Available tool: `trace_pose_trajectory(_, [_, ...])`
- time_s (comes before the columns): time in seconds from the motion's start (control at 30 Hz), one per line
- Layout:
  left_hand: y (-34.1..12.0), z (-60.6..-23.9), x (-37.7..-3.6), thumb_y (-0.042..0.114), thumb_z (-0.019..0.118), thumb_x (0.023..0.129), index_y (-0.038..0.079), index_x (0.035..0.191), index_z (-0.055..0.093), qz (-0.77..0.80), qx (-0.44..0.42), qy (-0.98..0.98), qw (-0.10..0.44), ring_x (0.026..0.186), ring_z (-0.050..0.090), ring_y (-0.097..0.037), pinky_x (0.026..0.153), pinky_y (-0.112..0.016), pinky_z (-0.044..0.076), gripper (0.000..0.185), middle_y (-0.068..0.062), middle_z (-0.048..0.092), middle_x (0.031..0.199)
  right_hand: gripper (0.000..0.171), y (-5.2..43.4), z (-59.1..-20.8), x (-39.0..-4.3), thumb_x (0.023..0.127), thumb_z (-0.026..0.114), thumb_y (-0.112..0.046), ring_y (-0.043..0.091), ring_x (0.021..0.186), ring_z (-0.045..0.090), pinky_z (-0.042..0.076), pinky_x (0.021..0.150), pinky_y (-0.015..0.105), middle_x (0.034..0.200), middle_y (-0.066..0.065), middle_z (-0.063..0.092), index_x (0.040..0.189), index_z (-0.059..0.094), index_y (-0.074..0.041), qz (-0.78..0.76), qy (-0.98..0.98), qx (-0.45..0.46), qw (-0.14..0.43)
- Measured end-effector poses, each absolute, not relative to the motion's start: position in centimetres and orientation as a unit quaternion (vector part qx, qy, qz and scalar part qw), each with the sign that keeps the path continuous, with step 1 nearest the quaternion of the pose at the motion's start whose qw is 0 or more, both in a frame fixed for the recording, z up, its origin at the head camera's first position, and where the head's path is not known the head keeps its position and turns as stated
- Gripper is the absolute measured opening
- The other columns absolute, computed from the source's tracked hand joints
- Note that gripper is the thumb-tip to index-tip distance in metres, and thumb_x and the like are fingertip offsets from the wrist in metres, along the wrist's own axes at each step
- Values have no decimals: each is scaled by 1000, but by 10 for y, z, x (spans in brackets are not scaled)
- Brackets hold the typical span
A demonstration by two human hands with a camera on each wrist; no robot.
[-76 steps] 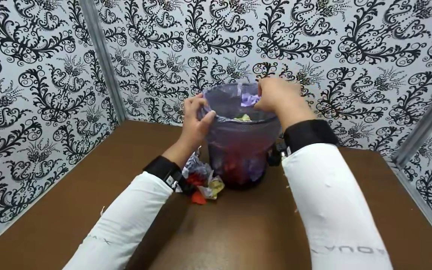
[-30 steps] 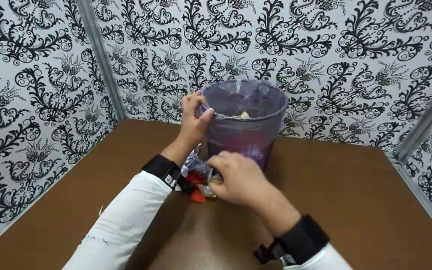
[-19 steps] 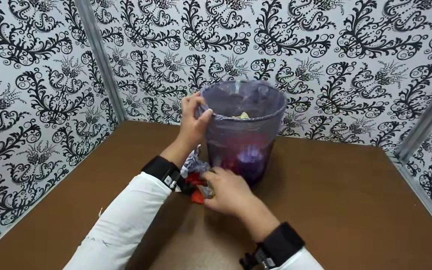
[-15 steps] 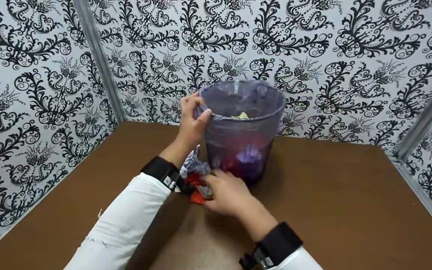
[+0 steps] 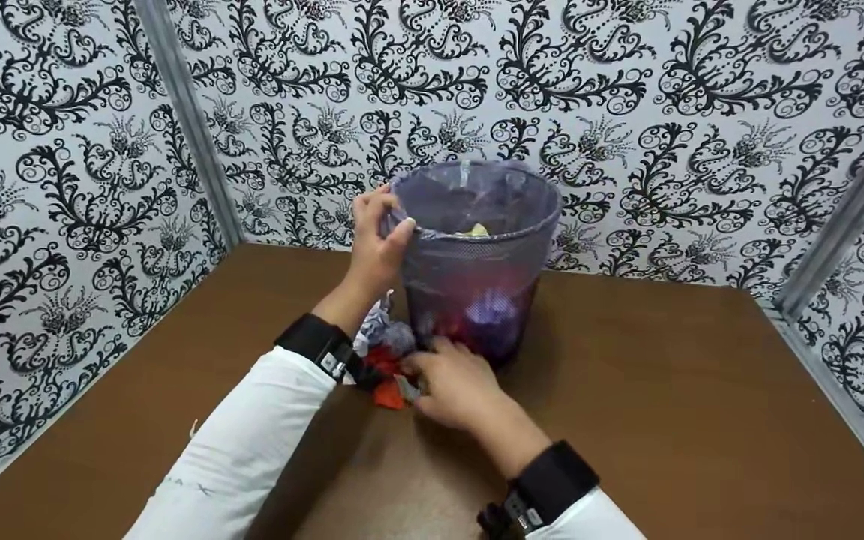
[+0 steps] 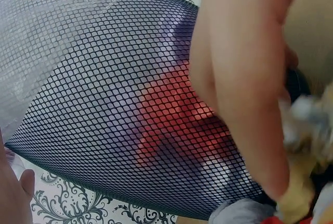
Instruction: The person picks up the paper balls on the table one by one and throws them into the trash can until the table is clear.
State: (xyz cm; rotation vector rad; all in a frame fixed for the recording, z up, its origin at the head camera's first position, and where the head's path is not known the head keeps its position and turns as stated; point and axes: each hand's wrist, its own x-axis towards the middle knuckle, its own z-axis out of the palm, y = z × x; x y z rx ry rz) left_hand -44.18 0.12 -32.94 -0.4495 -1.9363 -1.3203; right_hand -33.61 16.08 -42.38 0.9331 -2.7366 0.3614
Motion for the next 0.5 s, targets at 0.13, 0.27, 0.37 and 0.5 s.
trace_pose_trajectory(0.13, [0,-329,-441,62,56,75,19,97,54,-517,-178,-750,372,129,41,-21,105,-35,38,49,-6,39,135,41,164,-423,-338,74,77,-34,20,91,55,51,83,39,107,1,55,113,69,-24,123,-938,308,102])
trace_pose_trajectory(0.27, [-1,-328,-440,62,56,74,20,97,53,-518,-176,-753,367,128,41,-22,104,-37,39,48,-6,39,136,34,166,-424,-340,73,76,-27,15,82,54,51,77,36,99,-2,54,105,67,-20,122,-937,313,100])
trace_pose_trajectory(0.37, [0,-329,-440,62,56,75,20,97,53,-517,-175,-755,363,128,41,-22,104,-38,39,48,-7,38,136,31,166,-423,-340,73,76,-27,13,77,52,50,73,34,93,-4,51,100,65,-20,121,-937,310,102])
trace_pose_trajectory(0.5, [0,-329,-440,63,56,75,20,98,53,-514,-171,-757,364,127,42,-20,103,-38,40,48,-4,39,136,29,168,-419,-339,72,78,-31,13,74,50,48,71,33,88,-6,50,95,62,-21,132,-938,307,94])
